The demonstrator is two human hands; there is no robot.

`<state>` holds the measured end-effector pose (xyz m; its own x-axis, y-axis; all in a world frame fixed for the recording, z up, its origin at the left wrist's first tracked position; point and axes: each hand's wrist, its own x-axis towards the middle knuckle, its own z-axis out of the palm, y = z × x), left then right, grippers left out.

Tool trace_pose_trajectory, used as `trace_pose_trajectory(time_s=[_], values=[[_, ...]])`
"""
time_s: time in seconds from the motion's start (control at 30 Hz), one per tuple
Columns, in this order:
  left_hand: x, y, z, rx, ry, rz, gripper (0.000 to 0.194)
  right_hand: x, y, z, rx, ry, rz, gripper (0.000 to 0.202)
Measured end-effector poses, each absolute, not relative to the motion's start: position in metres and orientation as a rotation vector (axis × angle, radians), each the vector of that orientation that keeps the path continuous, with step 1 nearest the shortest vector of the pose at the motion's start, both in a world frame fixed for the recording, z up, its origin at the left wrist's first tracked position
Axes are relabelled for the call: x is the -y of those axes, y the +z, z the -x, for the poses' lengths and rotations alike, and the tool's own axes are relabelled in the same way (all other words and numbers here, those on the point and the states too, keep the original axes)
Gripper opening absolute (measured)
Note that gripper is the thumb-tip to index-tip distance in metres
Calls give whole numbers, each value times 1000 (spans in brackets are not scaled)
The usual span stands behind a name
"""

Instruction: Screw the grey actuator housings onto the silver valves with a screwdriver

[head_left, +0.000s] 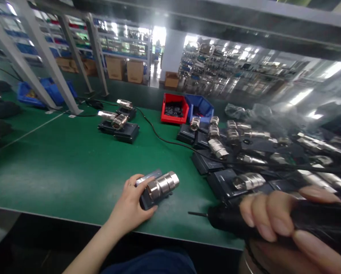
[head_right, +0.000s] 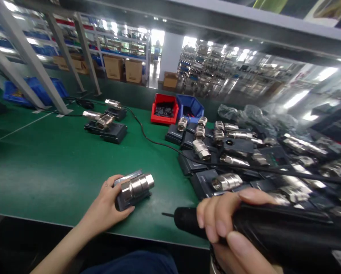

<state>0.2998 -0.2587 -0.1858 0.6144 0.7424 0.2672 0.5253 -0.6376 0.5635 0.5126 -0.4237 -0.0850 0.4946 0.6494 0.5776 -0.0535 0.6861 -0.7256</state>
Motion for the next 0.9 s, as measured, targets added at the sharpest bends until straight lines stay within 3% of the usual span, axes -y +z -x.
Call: trace_pose_trajectory(time_s=[0.33,0.57,0.73,0.9], values=[[296,-197,-319,-821,826,-2390,69,410,-91,-494,1083,311,781,31],[297,-193,-319,-822,816,-2414,71,403,-96,-497,1100,337,780,33],[297,-192,-318,-812,802,-2420,70,404,-88,-494,1144,442,828,19],[297,-193,-318,-788,806,-2405,66,401,-89,-497,1256,495,832,17]])
